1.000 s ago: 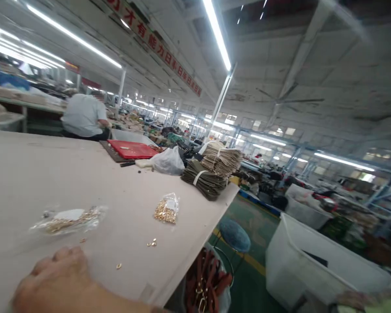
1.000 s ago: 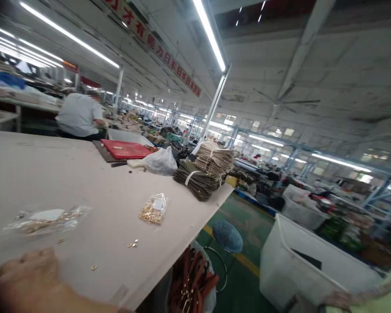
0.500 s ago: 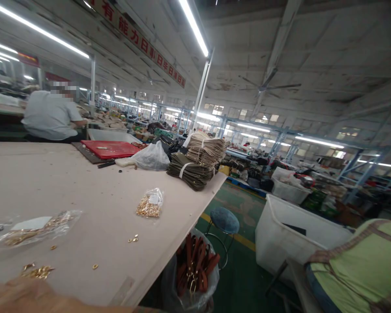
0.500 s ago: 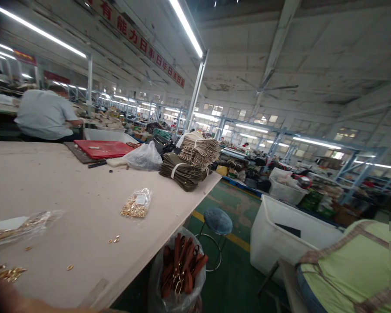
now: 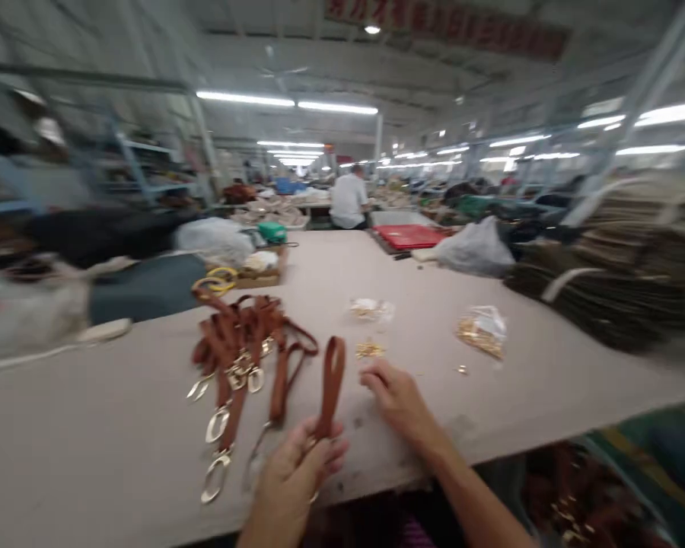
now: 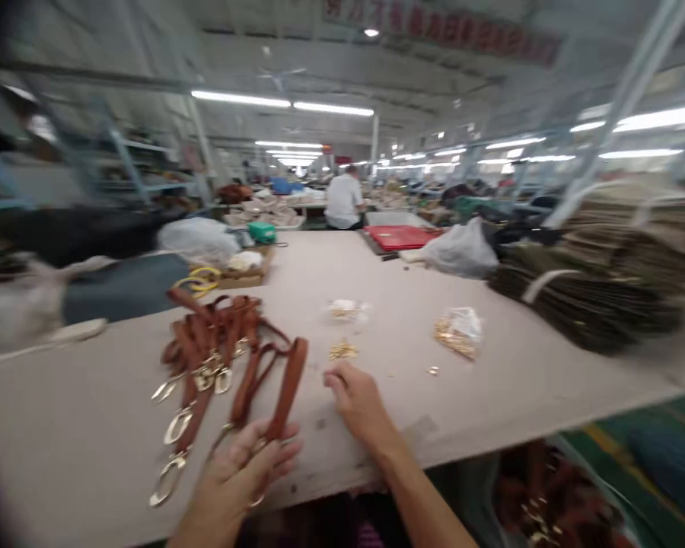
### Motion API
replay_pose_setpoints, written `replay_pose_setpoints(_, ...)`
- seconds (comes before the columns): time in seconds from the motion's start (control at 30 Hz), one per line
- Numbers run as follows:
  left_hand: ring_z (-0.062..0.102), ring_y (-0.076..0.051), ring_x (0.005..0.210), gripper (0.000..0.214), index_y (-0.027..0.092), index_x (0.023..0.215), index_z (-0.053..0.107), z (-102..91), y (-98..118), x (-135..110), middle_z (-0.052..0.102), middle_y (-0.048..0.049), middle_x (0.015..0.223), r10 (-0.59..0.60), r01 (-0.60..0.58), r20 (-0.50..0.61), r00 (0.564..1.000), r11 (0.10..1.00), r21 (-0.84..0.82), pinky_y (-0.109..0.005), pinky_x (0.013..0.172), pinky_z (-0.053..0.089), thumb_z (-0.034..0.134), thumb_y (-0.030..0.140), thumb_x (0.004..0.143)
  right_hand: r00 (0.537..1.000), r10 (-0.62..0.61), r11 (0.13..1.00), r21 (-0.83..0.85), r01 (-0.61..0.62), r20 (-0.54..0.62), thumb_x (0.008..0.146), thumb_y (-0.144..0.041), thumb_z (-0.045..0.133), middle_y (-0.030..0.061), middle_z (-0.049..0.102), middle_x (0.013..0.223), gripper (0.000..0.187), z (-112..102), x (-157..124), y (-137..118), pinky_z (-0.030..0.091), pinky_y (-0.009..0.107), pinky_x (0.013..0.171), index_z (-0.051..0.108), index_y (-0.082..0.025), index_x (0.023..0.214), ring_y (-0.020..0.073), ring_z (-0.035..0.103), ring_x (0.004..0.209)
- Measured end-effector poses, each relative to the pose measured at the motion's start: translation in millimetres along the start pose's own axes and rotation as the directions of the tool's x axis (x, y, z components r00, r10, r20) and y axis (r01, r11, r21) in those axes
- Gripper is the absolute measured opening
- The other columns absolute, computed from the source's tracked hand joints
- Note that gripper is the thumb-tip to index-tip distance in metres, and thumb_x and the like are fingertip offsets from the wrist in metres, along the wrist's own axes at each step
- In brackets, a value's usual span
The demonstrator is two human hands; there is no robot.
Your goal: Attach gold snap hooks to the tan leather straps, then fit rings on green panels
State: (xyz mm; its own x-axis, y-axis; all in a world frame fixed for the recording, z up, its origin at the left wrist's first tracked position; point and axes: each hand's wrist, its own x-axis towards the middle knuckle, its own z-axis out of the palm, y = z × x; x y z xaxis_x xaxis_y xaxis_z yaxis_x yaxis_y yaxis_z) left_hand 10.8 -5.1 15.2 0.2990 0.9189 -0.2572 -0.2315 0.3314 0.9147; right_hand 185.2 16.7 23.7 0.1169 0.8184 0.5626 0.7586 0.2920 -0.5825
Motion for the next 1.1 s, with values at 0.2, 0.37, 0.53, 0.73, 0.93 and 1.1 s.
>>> replay_pose_setpoints(0.2, 0.063, -0.021, 0.101, 0.026, 0.018, 0.107, 0.066, -17.0, -12, 3, 0.071, -0.0059, 0.106, 0.022, -0.032, 0.099, 0.995, 0.995, 0.098, -0.031, 0.087, 0.049, 0.064, 0.031, 0.084, 0.914, 0.262, 0.764, 0.512, -0.392, 0.309, 0.085, -0.039, 0.063, -0.0009, 0.068, 0.066, 0.021, 12, -50, 3, 0.052, 0.021, 0.061, 0.070, -0.020, 0.081, 0.0138, 0.064, 0.063)
replay_pose_setpoints(0.37, 0.063, -0.020, 0.098, 0.028, 0.018, 0.114, 0.064, -7.5, -16, -2, 0.072, -0.0049, 0.103, 0.044, -0.070, 0.228, 0.973, 0.992, 0.104, -0.031, 0.087, 0.048, 0.057, 0.026, 0.088, 0.882, 0.235, 0.718, 0.538, -0.441, 0.409, 0.086, -0.037, 0.062, 0.0021, 0.073, 0.084, 0.018, 7, -66, -8, 0.051, 0.024, 0.075, 0.072, -0.022, 0.085, 0.0164, 0.066, 0.078)
replay_pose_setpoints(0.53, 0.062, -0.019, 0.100, 0.030, 0.021, 0.119, 0.063, -10.2, -18, -5, 0.071, -0.0027, 0.108, 0.116, -0.166, 0.259, 0.959, 0.969, 0.180, -0.032, 0.093, 0.046, 0.053, 0.022, 0.091, 0.886, 0.194, 0.743, 0.527, -0.412, 0.420, 0.088, -0.035, 0.061, 0.0004, 0.071, 0.086, 0.015, 11, -69, -6, 0.049, 0.023, 0.076, 0.070, -0.024, 0.085, 0.0150, 0.064, 0.081)
replay_pose_setpoints(0.73, 0.062, -0.018, 0.104, 0.030, 0.023, 0.118, 0.065, -10.8, -18, -5, 0.071, 0.0002, 0.110, 0.140, -0.216, 0.272, 0.952, 0.937, 0.273, -0.028, 0.095, 0.045, 0.051, 0.021, 0.092, 0.868, 0.199, 0.742, 0.509, -0.437, 0.454, 0.089, -0.031, 0.059, 0.0016, 0.069, 0.086, 0.015, 11, -74, -7, 0.049, 0.024, 0.077, 0.069, -0.022, 0.083, 0.0162, 0.064, 0.084)
replay_pose_setpoints(0.93, 0.062, -0.019, 0.105, 0.032, 0.025, 0.122, 0.062, -13.7, -23, -3, 0.070, -0.0006, 0.115, 0.147, -0.258, 0.287, 0.947, 0.879, 0.400, -0.027, 0.095, 0.044, 0.049, 0.025, 0.093, 0.875, 0.209, 0.746, 0.508, -0.431, 0.436, 0.087, -0.023, 0.060, 0.0012, 0.068, 0.083, 0.011, 11, -76, -7, 0.049, 0.023, 0.076, 0.069, -0.021, 0.081, 0.0156, 0.064, 0.080)
replay_pose_setpoints(1.1, 0.062, -0.019, 0.104, 0.031, 0.024, 0.120, 0.064, -7.8, -22, -2, 0.071, -0.0009, 0.113, 0.107, -0.207, 0.292, 0.951, 0.919, 0.336, -0.028, 0.095, 0.046, 0.049, 0.023, 0.093, 0.865, 0.204, 0.721, 0.527, -0.450, 0.459, 0.088, -0.025, 0.059, 0.0017, 0.069, 0.086, 0.012, 9, -80, -3, 0.051, 0.025, 0.077, 0.068, -0.021, 0.082, 0.0162, 0.064, 0.081)
